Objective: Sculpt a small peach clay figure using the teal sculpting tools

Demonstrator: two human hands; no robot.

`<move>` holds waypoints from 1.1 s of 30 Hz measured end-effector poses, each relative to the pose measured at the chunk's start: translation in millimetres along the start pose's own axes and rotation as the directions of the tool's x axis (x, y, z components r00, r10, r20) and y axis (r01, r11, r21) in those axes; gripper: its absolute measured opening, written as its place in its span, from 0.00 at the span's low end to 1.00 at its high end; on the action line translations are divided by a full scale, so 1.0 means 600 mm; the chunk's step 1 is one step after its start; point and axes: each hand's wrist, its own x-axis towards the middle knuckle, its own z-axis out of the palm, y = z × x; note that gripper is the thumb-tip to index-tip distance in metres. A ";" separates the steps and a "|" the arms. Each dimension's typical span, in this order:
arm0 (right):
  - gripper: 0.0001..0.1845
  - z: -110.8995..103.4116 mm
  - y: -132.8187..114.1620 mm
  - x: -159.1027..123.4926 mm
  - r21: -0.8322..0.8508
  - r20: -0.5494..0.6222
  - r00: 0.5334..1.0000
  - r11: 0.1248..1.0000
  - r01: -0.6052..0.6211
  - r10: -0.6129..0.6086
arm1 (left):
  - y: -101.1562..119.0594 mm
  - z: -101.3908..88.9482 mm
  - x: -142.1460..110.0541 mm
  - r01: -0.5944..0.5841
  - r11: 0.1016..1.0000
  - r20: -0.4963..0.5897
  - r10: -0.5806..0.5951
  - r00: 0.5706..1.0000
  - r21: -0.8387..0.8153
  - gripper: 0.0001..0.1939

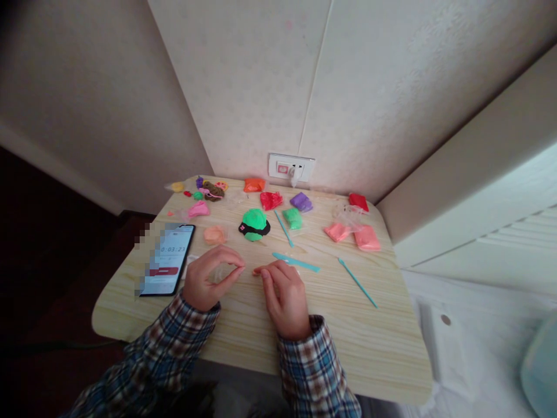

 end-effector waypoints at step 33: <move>0.10 0.001 -0.008 -0.001 -0.073 -0.199 0.976 0.995 0.073 -0.086 | 0.010 -0.003 0.007 0.098 0.992 0.071 -0.092 0.993 -0.082 0.05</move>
